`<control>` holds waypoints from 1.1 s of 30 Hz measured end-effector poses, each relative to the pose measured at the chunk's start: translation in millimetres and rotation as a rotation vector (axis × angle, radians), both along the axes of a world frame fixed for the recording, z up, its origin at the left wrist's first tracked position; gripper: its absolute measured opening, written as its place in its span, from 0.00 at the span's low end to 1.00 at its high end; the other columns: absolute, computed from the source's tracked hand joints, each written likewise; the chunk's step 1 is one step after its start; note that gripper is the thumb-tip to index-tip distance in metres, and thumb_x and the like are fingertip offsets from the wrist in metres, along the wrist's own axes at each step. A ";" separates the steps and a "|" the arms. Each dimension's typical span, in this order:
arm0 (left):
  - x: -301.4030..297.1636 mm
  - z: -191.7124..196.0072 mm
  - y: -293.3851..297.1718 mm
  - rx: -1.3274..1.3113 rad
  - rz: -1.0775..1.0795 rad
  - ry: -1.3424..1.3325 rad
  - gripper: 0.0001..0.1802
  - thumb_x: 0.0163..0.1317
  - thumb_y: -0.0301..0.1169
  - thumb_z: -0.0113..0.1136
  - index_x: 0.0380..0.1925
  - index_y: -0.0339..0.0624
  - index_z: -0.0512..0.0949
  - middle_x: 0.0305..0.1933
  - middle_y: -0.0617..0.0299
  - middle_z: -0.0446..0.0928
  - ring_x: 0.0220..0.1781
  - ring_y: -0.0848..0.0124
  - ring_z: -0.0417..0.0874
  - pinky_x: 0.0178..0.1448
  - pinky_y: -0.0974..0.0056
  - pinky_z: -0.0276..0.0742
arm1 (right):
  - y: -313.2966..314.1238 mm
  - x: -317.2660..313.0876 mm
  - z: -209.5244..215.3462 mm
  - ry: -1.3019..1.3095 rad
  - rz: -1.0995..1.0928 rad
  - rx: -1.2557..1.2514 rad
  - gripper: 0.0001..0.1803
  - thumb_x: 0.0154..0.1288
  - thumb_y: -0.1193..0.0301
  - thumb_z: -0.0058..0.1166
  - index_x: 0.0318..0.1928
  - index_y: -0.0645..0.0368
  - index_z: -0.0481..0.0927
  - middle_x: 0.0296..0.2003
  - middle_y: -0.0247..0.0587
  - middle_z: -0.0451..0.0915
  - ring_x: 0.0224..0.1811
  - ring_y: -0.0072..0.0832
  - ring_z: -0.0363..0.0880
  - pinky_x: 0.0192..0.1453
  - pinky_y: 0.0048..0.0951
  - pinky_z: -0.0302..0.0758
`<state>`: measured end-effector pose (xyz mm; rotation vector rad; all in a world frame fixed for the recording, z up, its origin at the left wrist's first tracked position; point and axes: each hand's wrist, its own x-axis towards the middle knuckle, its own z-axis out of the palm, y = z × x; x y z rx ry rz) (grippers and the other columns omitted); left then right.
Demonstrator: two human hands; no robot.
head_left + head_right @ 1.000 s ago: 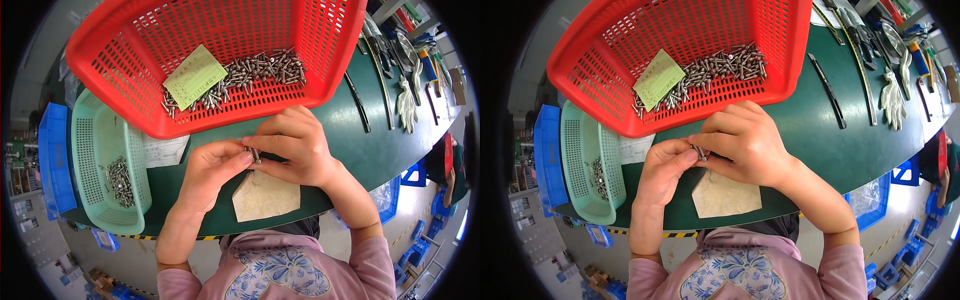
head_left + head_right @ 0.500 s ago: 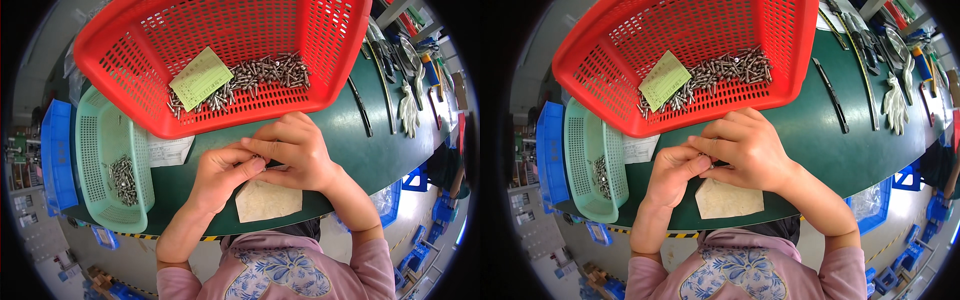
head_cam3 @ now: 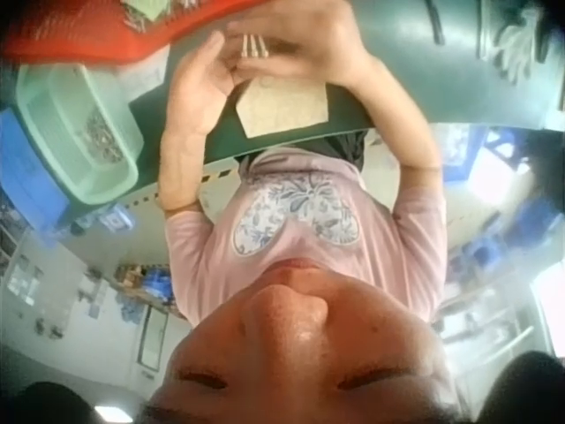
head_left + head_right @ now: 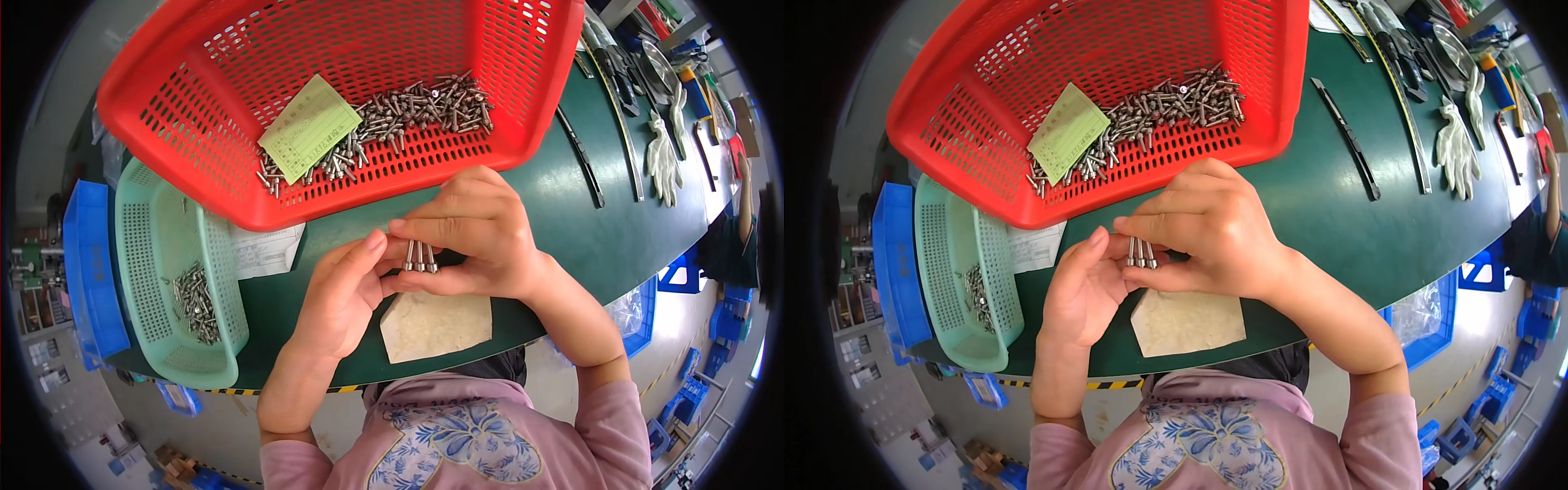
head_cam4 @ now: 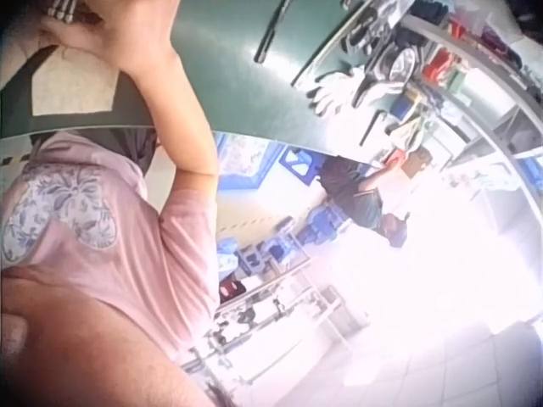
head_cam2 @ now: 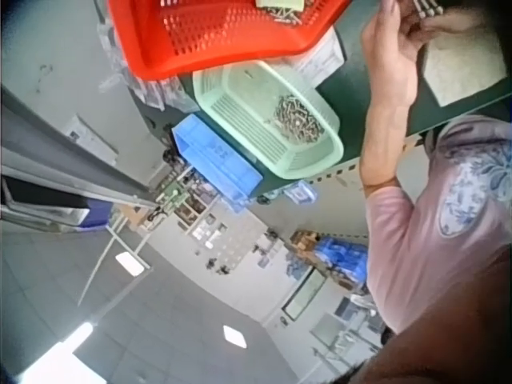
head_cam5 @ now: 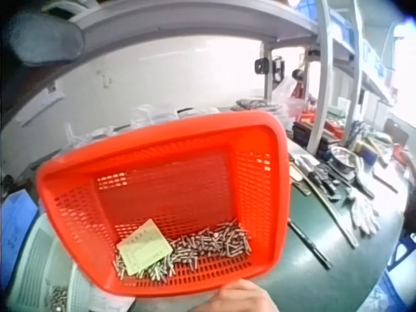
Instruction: Manually assembling small metal screws into matching sleeves at a workbench.
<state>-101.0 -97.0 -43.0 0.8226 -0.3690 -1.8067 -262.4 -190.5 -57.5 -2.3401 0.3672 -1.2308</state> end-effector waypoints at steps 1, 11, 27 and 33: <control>1.2 0.1 0.0 -0.021 -0.014 -0.002 0.16 0.67 0.31 0.47 0.40 0.26 0.76 0.45 0.50 0.77 0.47 0.66 0.78 0.51 0.63 0.74 | 0.1 0.4 -0.3 0.001 -0.006 0.000 0.23 0.36 0.61 0.72 0.36 0.56 0.84 0.27 0.28 0.81 0.23 0.24 0.73 0.31 0.26 0.66; 3.5 -4.4 6.8 -0.136 -0.062 -0.110 0.15 0.64 0.31 0.47 0.39 0.29 0.77 0.46 0.45 0.77 0.52 0.57 0.77 0.57 0.56 0.72 | 1.5 0.0 2.5 -0.063 0.006 -0.009 0.20 0.39 0.61 0.70 0.34 0.57 0.84 0.25 0.30 0.80 0.22 0.24 0.73 0.29 0.26 0.65; 4.8 -5.6 9.3 -0.199 -0.097 -0.159 0.14 0.65 0.30 0.47 0.39 0.31 0.77 0.47 0.44 0.76 0.51 0.58 0.78 0.56 0.58 0.73 | 2.1 -0.5 2.3 -0.074 0.046 0.033 0.19 0.41 0.60 0.69 0.33 0.58 0.84 0.25 0.32 0.81 0.21 0.26 0.73 0.30 0.27 0.65; 5.0 0.0 0.0 -0.902 0.444 -1.483 0.17 0.39 0.21 0.66 0.34 0.43 0.80 0.44 0.52 0.71 0.45 0.59 0.76 0.47 0.62 0.74 | 1.6 -3.1 2.8 -0.083 0.056 0.074 0.19 0.41 0.60 0.69 0.33 0.57 0.84 0.26 0.32 0.81 0.22 0.26 0.73 0.31 0.27 0.67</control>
